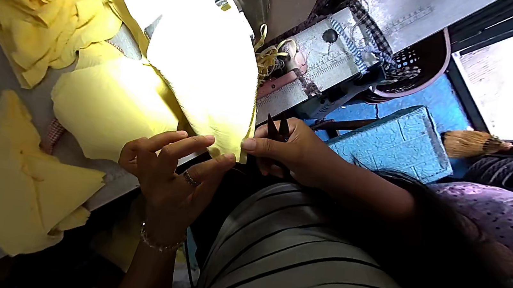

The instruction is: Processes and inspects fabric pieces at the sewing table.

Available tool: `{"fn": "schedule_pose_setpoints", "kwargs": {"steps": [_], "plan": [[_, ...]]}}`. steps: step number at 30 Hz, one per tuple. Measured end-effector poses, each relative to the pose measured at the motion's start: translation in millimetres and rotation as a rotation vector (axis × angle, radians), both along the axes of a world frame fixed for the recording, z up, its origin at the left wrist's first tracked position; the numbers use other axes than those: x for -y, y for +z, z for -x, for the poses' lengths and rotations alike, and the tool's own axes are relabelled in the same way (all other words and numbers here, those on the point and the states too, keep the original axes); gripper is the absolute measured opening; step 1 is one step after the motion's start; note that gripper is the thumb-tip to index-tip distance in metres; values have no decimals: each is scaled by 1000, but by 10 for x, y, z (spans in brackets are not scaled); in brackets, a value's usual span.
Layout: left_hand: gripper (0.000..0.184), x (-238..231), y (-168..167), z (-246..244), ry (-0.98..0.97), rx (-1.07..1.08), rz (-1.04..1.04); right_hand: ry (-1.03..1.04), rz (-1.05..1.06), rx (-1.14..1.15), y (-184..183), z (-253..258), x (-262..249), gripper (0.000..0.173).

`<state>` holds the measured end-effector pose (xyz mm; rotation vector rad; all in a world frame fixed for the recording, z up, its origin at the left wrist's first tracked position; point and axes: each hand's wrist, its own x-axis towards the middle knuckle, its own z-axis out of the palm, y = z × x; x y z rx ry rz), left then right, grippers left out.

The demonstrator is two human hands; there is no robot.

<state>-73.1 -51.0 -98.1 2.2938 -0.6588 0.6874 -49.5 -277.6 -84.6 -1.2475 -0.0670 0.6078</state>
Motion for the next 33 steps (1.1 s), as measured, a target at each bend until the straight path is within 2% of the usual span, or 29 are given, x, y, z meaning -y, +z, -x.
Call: {"fn": "schedule_pose_setpoints", "kwargs": {"steps": [15, 18, 21, 22, 26, 33], "plan": [[7, 59, -2, 8, 20, 29, -37, -7, 3, -36, 29, 28, -17, 26], [7, 85, -21, -24, 15, 53, -49, -40, 12, 37, 27, 32, -45, 20], [40, 116, -147, -141, 51, 89, -98, -78, 23, 143, 41, 30, -99, 20], [44, 118, -180, -231, 82, 127, -146, -71, 14, 158, 46, 30, -119, 21], [23, 149, -182, -648, 163, 345, -275, -50, -90, 72, 18, 35, -225, 17], [30, 137, 5, -671, 114, 279, -407, -53, -84, 62, -89, 68, -72, 15]]}}
